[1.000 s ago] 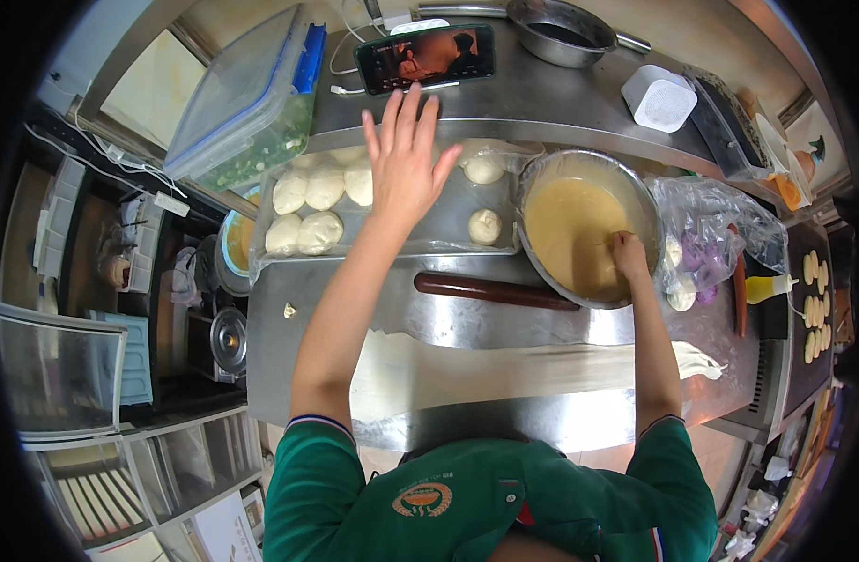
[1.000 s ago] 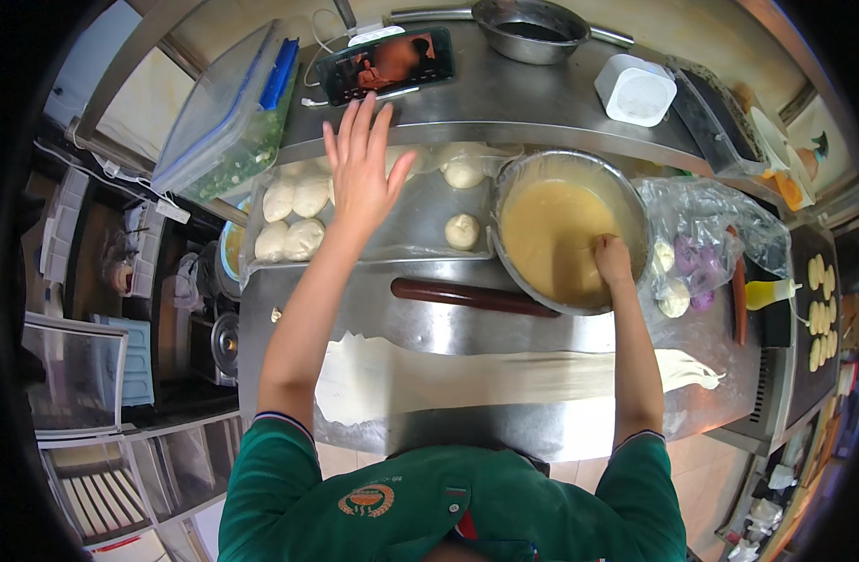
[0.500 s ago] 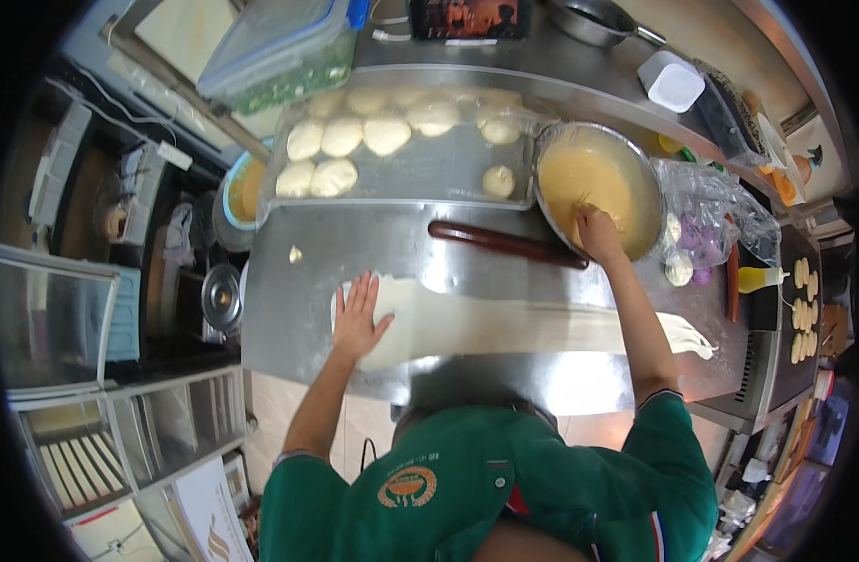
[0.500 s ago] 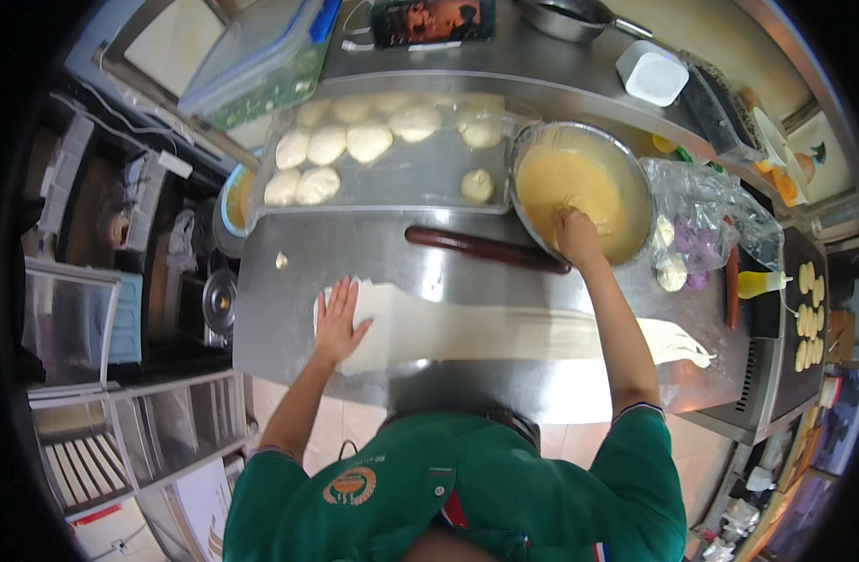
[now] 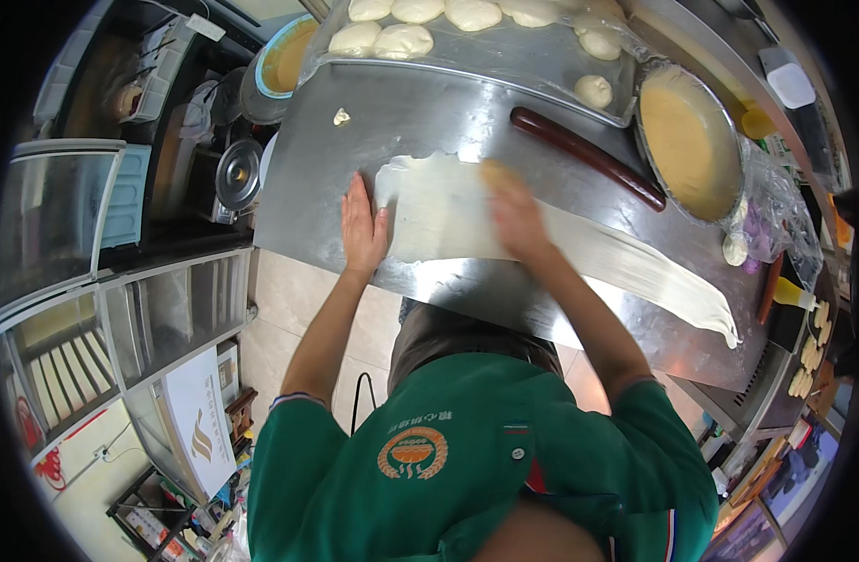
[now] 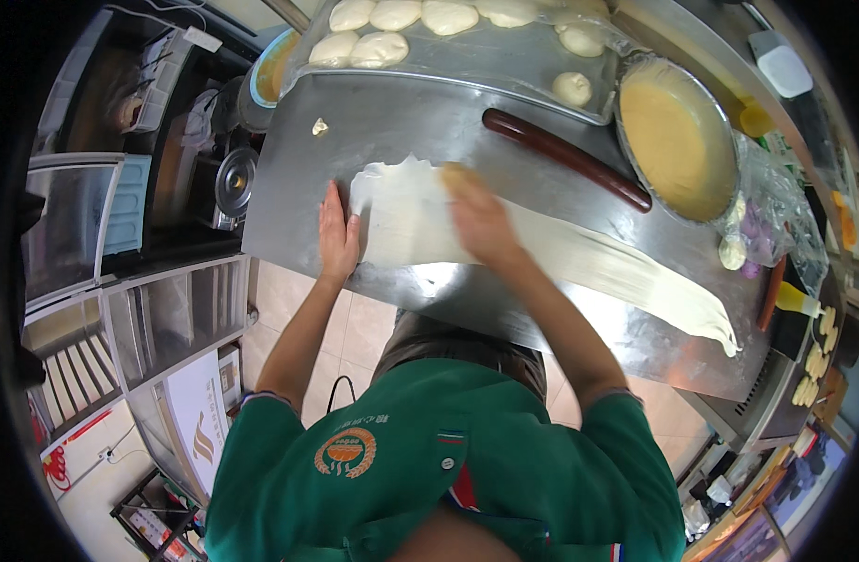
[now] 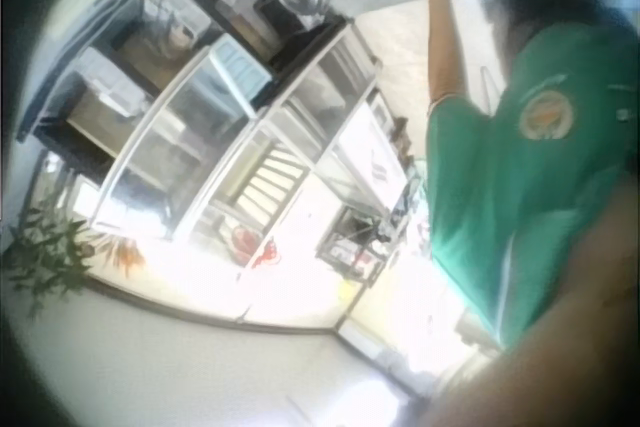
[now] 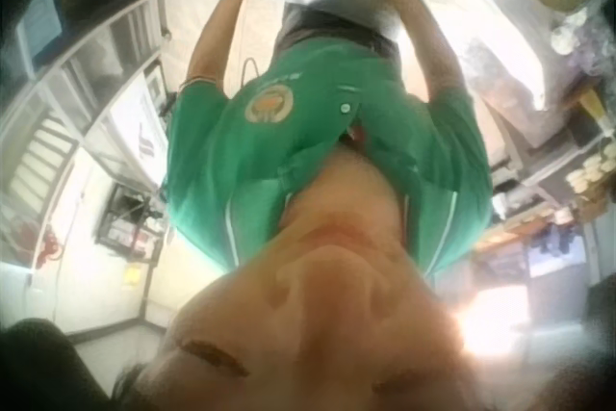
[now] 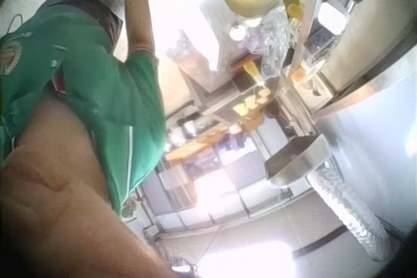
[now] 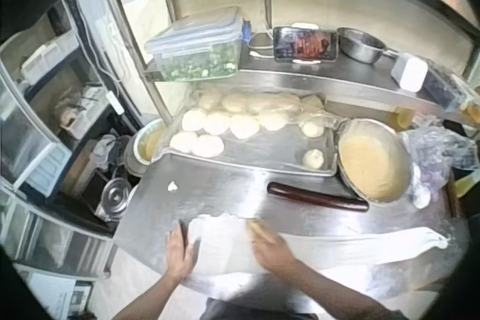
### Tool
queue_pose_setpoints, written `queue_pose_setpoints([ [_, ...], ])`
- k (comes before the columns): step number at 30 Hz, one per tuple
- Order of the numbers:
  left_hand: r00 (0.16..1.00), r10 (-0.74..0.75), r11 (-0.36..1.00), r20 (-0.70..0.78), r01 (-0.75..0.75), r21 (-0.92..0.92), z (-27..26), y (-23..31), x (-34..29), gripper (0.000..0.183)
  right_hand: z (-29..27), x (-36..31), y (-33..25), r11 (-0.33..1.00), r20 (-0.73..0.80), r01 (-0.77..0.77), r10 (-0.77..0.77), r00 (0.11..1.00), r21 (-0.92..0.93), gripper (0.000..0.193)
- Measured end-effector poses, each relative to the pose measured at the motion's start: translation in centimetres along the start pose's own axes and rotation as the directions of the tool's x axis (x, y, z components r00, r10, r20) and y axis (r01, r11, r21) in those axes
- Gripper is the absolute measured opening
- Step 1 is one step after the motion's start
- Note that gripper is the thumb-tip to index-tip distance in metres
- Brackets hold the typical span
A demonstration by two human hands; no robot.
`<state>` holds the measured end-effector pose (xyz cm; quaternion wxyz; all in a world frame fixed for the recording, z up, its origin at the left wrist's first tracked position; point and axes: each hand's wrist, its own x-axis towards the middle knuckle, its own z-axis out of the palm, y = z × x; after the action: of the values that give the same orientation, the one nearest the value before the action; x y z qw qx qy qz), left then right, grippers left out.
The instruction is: The person rolls dough into long strips, flattens them with a rolling pin, applies a liquid from a bowl, folds the dough, and places the pieces on a griddle. The person uses tongs to flip the cooking flatbreads on the griddle.
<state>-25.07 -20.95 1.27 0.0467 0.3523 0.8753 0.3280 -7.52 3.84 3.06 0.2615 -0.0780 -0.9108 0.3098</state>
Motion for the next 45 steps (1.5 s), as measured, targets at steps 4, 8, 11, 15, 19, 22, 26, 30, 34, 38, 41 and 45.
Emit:
queue_pose_setpoints([
  [4,0.999,-0.033,0.995,-0.023,0.030,-0.094,-0.2,-0.4,0.0,0.068,8.2,3.7,-6.9,0.988,0.354,0.146,-0.151,0.923,0.042,0.079],
  [8,0.997,0.038,0.993,-0.069,-0.045,-0.111,-0.5,-0.8,-0.3,0.065,2.7,2.8,-6.2,0.973,0.631,0.222,-0.212,0.746,0.065,0.088],
  [11,0.998,-0.001,0.980,-0.066,-0.012,-0.199,-0.5,-0.6,-0.3,0.064,3.0,3.9,-4.9,0.995,0.452,0.012,0.033,0.892,-0.097,0.090],
  [15,0.979,-0.179,0.864,-0.092,0.112,-0.491,-1.0,0.5,0.4,0.063,10.2,4.1,-6.7,0.990,0.437,0.141,-0.125,0.891,-0.005,0.072],
  [19,0.982,-0.153,0.957,-0.109,0.119,-0.266,-0.5,2.1,1.5,0.073,7.9,-1.6,-6.3,0.904,0.501,0.005,-0.241,0.831,0.427,0.065],
  [22,0.971,0.083,0.918,0.223,-0.161,0.363,3.1,4.9,1.0,0.091,-1.7,-5.9,-2.5,0.991,0.587,-0.101,0.137,0.798,-0.093,0.075],
  [26,0.883,0.370,0.905,0.289,-0.413,0.103,8.9,10.4,-1.9,0.102,-12.4,-10.2,0.9,0.936,0.594,-0.115,0.304,0.745,-0.334,0.092],
  [30,0.702,0.558,0.799,0.443,-0.598,-0.058,11.3,16.3,-4.5,0.097,-13.1,-13.2,0.8,0.832,0.221,-0.314,0.449,0.866,-0.458,0.087],
  [34,0.606,0.467,0.840,0.644,-0.531,-0.110,9.1,15.9,-2.4,0.093,-14.8,-14.1,2.5,0.895,0.312,-0.200,0.337,0.888,-0.398,0.081],
  [38,0.870,0.344,0.897,0.352,-0.416,0.152,8.3,14.1,-1.1,0.093,-22.3,-10.8,7.3,0.767,-0.132,-0.224,0.182,0.974,-0.601,0.075],
  [41,0.816,0.433,0.863,0.384,-0.498,0.084,11.1,16.8,-2.4,0.091,-24.6,-5.4,10.9,0.739,-0.266,-0.239,0.084,0.960,-0.630,0.051],
  [45,0.447,0.660,0.674,0.604,-0.706,-0.214,13.3,20.6,-3.0,0.089,-25.1,-3.7,13.1,0.791,0.059,-0.519,0.565,0.823,-0.323,0.033],
])
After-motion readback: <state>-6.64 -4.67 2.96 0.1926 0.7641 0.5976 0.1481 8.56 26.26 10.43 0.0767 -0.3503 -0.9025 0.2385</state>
